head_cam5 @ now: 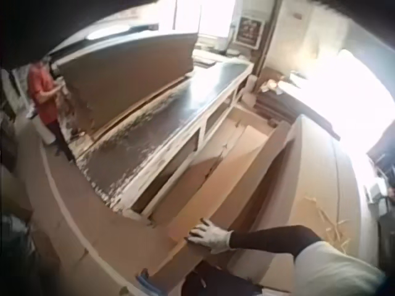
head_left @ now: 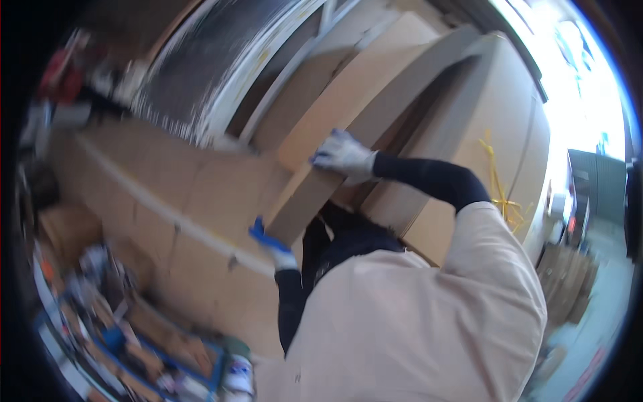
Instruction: Moving large cardboard sheets between storage stacks and work tables.
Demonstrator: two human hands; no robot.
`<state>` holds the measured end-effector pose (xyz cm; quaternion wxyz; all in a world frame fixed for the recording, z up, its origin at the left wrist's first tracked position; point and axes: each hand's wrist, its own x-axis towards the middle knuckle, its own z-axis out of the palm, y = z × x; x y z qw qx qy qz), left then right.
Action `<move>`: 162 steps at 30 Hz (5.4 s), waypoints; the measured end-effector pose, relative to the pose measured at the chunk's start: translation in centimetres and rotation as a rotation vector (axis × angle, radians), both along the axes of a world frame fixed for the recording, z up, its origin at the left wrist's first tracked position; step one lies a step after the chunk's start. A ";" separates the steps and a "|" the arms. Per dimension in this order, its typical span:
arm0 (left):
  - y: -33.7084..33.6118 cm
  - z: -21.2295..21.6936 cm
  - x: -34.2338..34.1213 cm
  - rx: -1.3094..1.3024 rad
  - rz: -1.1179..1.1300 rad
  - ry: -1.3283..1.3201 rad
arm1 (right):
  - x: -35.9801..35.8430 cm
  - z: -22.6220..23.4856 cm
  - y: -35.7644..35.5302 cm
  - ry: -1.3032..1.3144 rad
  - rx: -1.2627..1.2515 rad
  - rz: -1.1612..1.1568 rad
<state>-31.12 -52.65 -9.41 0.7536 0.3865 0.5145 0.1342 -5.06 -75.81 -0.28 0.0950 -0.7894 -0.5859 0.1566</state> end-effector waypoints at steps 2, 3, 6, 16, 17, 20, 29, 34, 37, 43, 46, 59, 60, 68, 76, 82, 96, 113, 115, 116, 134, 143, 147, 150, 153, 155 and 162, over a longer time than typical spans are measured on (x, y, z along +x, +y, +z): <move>0.7 1.9 -0.5 0.637 -0.259 0.070 | -0.1 -1.9 -0.6 -0.050 0.027 0.024; 1.0 1.8 -0.9 0.751 -0.316 -0.056 | 0.2 -2.5 -0.2 -0.036 0.043 0.034; -0.7 10.1 3.5 1.639 -1.039 0.160 | -0.6 -2.4 -0.7 0.004 0.149 -0.036; -0.1 8.3 7.1 1.699 -1.415 0.350 | 0.6 -0.8 1.2 -0.050 0.047 -0.012; 0.3 9.3 7.8 1.669 -1.421 0.373 | 1.2 0.0 1.4 -0.079 0.079 -0.013; 1.2 10.3 7.5 1.742 -1.356 0.286 | 1.0 0.6 2.3 -0.113 0.130 -0.014; 2.4 6.3 5.0 1.735 -1.434 0.337 | -3.0 -1.8 2.0 0.036 0.211 -0.125; 2.3 6.2 3.1 1.616 -1.345 0.213 | -3.7 -1.2 3.2 -0.007 0.106 -0.093; 2.2 6.0 2.9 1.570 -1.354 0.221 | -4.0 -1.2 3.3 -0.021 0.064 -0.096; 1.7 6.5 3.8 1.634 -1.425 0.268 | -4.5 -2.3 1.9 -0.074 0.142 -0.125; 1.3 6.3 3.7 1.641 -1.453 0.322 | -4.7 -1.8 2.0 -0.046 0.181 -0.139; 2.1 5.8 2.9 1.615 -1.608 0.156 | -8.5 -2.5 0.9 -0.012 0.108 -0.317; 2.1 5.7 2.9 1.630 -1.606 0.145 | -8.5 -2.5 0.8 -0.007 0.106 -0.321; 2.0 6.2 3.2 1.600 -1.619 0.127 | -8.0 -2.5 0.3 0.005 0.153 -0.281; 0.1 3.4 1.4 1.646 -1.642 0.131 | -9.5 -3.8 -1.8 -0.098 0.060 -0.231; 1.6 3.6 2.5 1.621 -1.574 0.109 | -7.7 -1.1 0.8 -0.070 -0.076 -0.180; 0.3 6.0 2.3 1.586 -1.530 0.179 | -5.0 2.2 -4.2 -0.211 -0.294 -0.377; 1.6 5.4 1.9 1.510 -1.525 0.158 | 11.0 -0.3 -15.0 -0.228 -0.233 -0.173; 1.7 6.1 2.5 1.501 -1.525 0.151 | 12.0 0.1 -14.3 -0.175 -0.280 -0.147; 1.8 6.4 2.9 1.497 -1.526 0.147 | 12.3 0.3 -14.3 -0.149 -0.303 -0.135; 6.9 8.0 6.6 1.413 -1.626 0.087 | 8.6 0.8 -14.2 -0.069 -0.220 -0.356; 4.8 7.4 4.2 1.495 -1.614 0.108 | 10.4 1.3 -12.9 -0.129 -0.354 -0.296; 3.7 7.3 3.1 1.510 -1.613 0.105 | 6.8 3.1 -13.4 -0.196 -0.306 -0.374; 3.5 7.1 3.0 1.551 -1.621 0.119 | 2.4 4.4 -12.6 -0.160 -0.136 -0.475; 3.5 7.5 3.1 1.586 -1.637 0.127 | -3.7 3.4 -11.4 -0.118 0.164 -0.641; 3.2 7.9 3.2 1.606 -1.645 0.100 | -8.1 2.7 -10.6 -0.057 0.301 -0.743; 2.6 9.7 2.4 1.592 -1.597 0.045 | -18.6 2.3 -6.8 0.171 0.481 -0.917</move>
